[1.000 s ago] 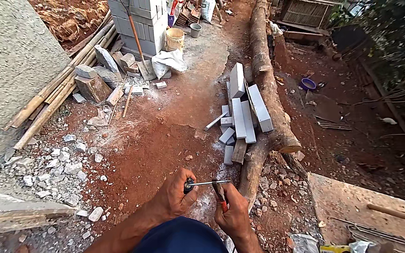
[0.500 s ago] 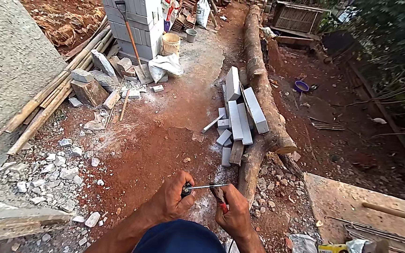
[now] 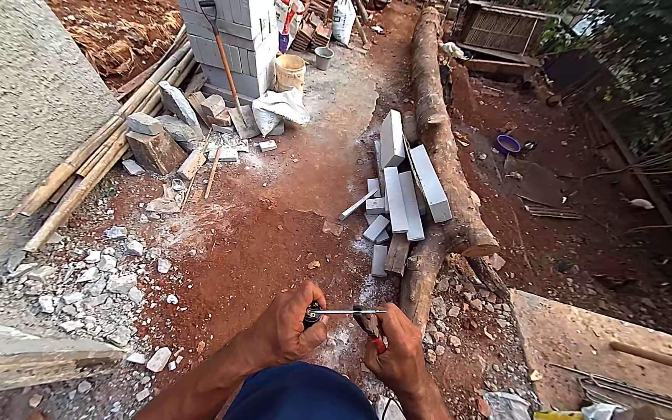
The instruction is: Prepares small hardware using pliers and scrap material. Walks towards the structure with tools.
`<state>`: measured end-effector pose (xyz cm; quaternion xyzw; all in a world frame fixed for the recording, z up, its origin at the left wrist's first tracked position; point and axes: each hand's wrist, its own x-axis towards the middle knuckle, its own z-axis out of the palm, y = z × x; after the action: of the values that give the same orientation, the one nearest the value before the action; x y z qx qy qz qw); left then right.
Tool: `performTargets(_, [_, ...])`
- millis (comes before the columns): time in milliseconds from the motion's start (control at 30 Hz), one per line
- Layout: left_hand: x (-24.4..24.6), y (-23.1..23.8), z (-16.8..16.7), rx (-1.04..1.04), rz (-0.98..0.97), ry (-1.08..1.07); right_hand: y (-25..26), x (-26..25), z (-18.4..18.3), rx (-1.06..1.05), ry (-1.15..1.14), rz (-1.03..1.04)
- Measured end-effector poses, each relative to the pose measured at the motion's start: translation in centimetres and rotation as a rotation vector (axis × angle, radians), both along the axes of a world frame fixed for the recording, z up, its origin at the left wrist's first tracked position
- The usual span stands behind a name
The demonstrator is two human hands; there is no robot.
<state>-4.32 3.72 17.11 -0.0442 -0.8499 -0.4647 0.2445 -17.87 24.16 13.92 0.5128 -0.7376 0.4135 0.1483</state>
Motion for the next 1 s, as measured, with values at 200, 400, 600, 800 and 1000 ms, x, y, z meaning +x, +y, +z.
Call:
performTargets(200, [0.0,-0.4,0.7,0.0,-0.028,-0.006,-0.3,-0.6,0.5,-0.014,0.052,0.008])
performTargets(400, [-0.1,-0.3,1.2,0.009,-0.038,-0.009,-0.2,-1.0,1.0,-0.02,0.074,0.024])
performTargets(600, [0.0,-0.4,1.5,0.022,-0.081,-0.052,0.2,-1.5,1.4,0.005,0.106,0.036])
performTargets(800, [0.1,-0.6,1.9,0.08,-0.151,-0.087,0.2,-2.0,1.9,0.006,0.139,0.048])
performTargets(1000, [0.3,-0.6,2.5,0.167,-0.233,-0.155,0.3,-2.6,2.5,0.015,0.204,0.069])
